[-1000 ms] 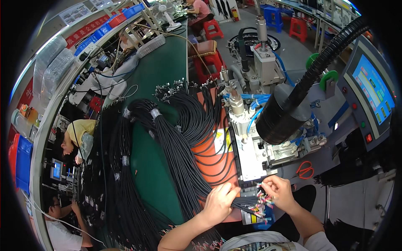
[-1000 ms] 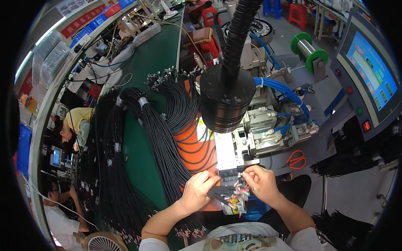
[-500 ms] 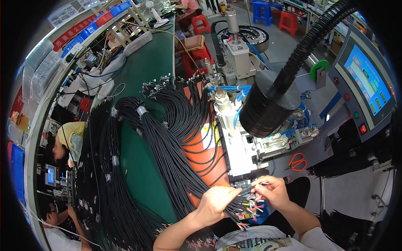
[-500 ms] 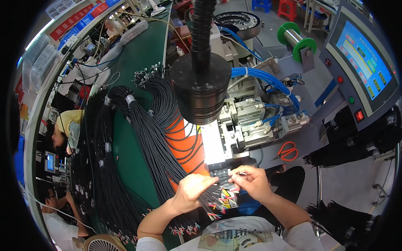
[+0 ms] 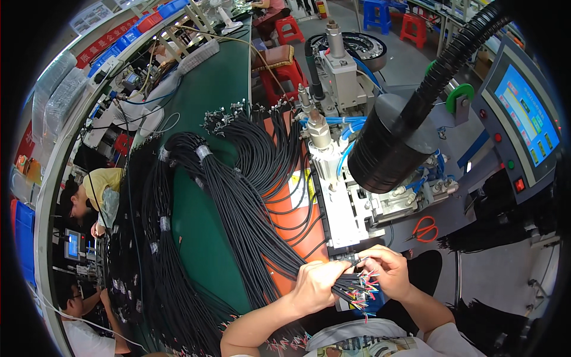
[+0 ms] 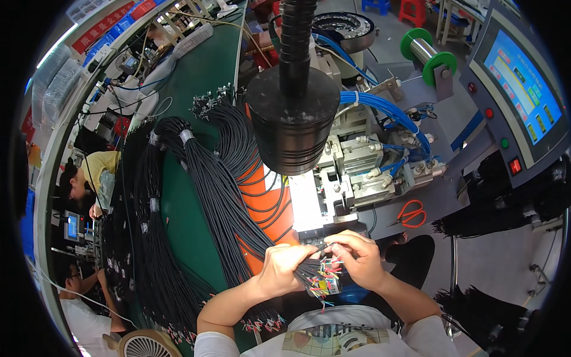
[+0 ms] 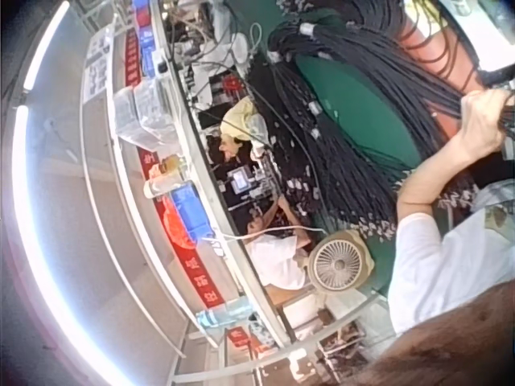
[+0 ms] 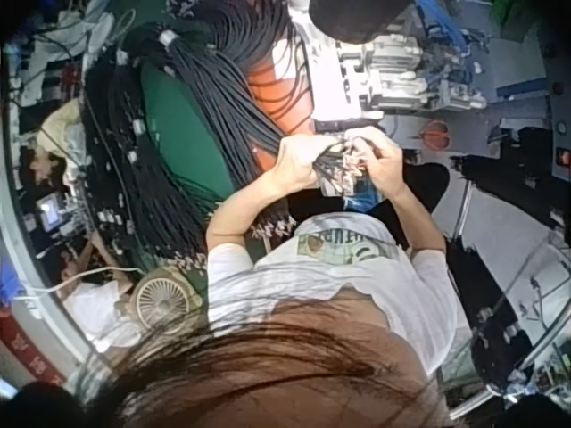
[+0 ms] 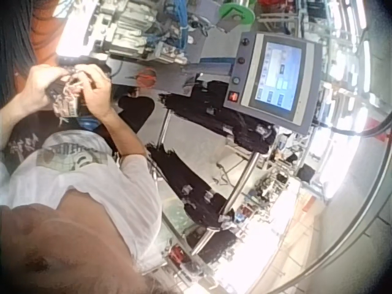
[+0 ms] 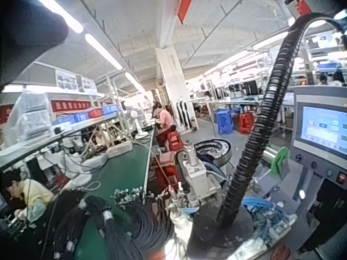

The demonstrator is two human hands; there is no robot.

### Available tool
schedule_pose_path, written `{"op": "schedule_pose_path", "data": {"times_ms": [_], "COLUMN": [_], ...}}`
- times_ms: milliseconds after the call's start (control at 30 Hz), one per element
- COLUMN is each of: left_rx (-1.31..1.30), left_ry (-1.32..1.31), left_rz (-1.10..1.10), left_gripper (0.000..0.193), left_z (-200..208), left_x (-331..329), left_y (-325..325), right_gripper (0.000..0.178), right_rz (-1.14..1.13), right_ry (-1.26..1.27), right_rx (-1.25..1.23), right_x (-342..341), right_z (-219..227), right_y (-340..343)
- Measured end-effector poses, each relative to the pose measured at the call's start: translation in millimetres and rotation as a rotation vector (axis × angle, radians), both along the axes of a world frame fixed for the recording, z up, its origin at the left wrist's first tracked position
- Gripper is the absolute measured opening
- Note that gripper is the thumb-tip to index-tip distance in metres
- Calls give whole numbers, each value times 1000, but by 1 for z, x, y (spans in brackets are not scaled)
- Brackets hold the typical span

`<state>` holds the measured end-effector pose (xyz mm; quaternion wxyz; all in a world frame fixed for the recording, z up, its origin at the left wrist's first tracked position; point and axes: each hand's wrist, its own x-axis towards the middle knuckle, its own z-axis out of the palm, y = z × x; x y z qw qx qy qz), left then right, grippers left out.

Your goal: The person takes a bundle of cables from a rack, places it on the workbench, and inserts the wire ends into a processing machine one by one by hand.

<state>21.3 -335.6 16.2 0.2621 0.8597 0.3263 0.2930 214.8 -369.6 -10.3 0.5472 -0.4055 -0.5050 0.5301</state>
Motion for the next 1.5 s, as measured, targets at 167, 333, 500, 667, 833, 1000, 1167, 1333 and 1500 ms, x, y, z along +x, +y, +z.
{"op": "schedule_pose_path", "data": {"times_ms": [167,333,500,667,833,1000,1167,1333,1500], "left_rx": [-11,103,63,196,263,142,-59,-176,95], "left_ry": [-20,0,-43,-40,24,3,-19,-26,164], "left_rz": [-6,-21,3,17,-4,-22,-110,-313,-147], "left_gripper": [42,38,47,41,38,42,42,53,46], "left_z": [-2,-4,-2,4,0,3,7,6,12], "left_x": [-1,4,4,6,5,3,-1,-13,4], "left_y": [-1,-2,-2,0,1,2,9,24,-2], "right_gripper": [17,13,17,19,20,25,24,19,10], "right_rz": [152,225,192,179,186,234,276,389,147], "right_ry": [194,342,406,384,389,658,387,320,155], "right_rx": [-349,-389,-334,-315,-373,-422,-278,-156,25], "right_x": [11,15,13,6,6,9,14,19,0], "right_z": [-10,-10,-14,-10,-9,-12,-6,1,-12], "right_y": [3,5,6,3,5,2,3,12,4]}}
